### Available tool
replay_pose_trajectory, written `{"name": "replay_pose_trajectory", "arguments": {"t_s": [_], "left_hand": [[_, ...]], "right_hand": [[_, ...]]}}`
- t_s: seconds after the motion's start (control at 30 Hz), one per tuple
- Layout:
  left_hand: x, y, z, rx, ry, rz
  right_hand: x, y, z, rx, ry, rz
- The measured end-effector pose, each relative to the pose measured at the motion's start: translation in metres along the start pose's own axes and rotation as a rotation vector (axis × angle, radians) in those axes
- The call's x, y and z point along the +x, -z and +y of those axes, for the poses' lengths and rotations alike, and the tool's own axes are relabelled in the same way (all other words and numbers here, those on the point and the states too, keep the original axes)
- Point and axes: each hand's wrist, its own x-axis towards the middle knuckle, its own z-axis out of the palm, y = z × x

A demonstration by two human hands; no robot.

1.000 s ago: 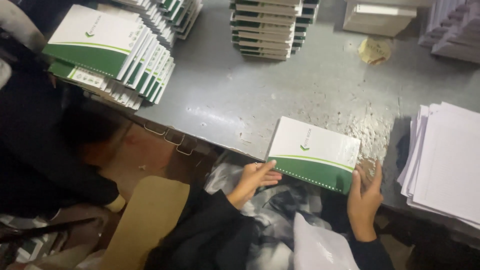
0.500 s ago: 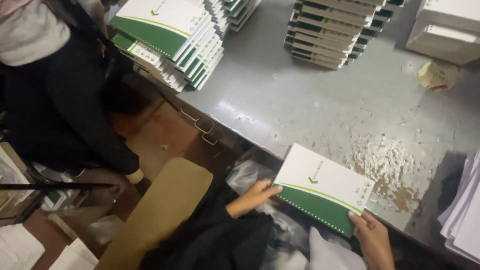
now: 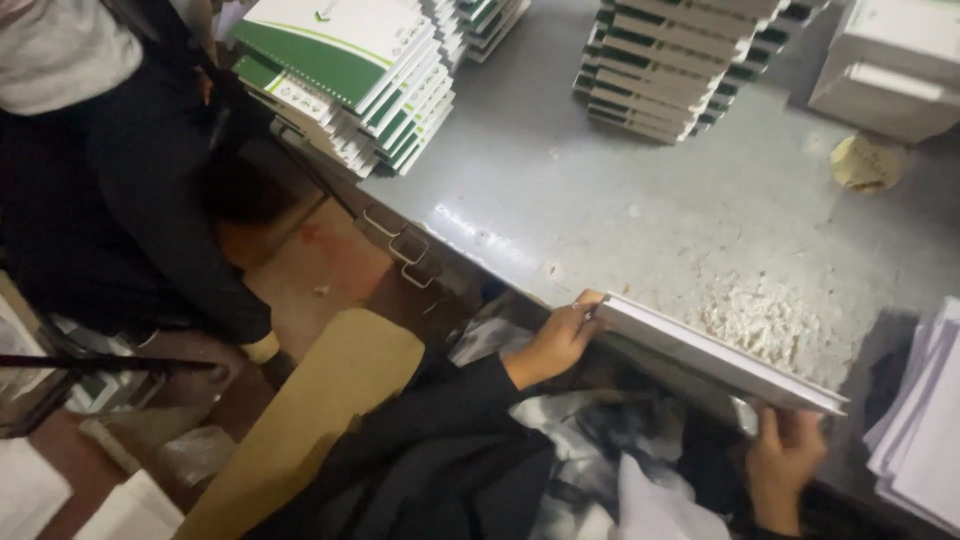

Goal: Assembling spiral-bound notebooks by inspecting paper stacks, adding covers, and stacking the finished products on a workbench.

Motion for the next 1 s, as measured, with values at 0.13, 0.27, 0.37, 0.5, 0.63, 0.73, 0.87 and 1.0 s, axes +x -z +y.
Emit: {"name": "replay_pose_trajectory", "arguments": {"t_s": [0.13, 0.27, 0.37, 0.5, 0.63, 0.73, 0.87, 1.0], "left_hand": [[0.006, -0.001, -0.017, 0.042, -0.011, -0.070], [-0.001, 0.001, -0.044, 0.175, -0.086, -0.076], [0.026, 0.030, 0.010, 0.164, -0.029, -0.163], [0.031, 0.071, 0.055, 0.130, 0.377, -0.178], [0.011, 0.124, 0.047, 0.059, 0.657, -0.035], [-0.010, 0.173, 0.083, -0.178, 0.642, 0.208], [-0.044, 0.223, 0.090, -0.411, 0.595, 0.357], [-0.066, 0.281, 0.081, -0.402, 0.562, 0.291]], "right_hand": [[0.012, -0.011, 0.015, 0.077, 0.015, -0.009], [0.005, -0.003, 0.024, -0.020, 0.089, -0.030], [0.023, -0.010, -0.017, -0.032, 0.140, 0.001], [0.039, -0.014, -0.111, 0.235, -0.243, -0.262], [0.042, -0.025, -0.270, 0.155, -0.359, -0.478], [0.055, -0.057, -0.326, 0.442, -0.535, -0.571], [0.087, -0.100, -0.350, 0.324, -0.326, -0.797], [0.140, -0.145, -0.368, 0.617, -0.227, -1.109]]}}
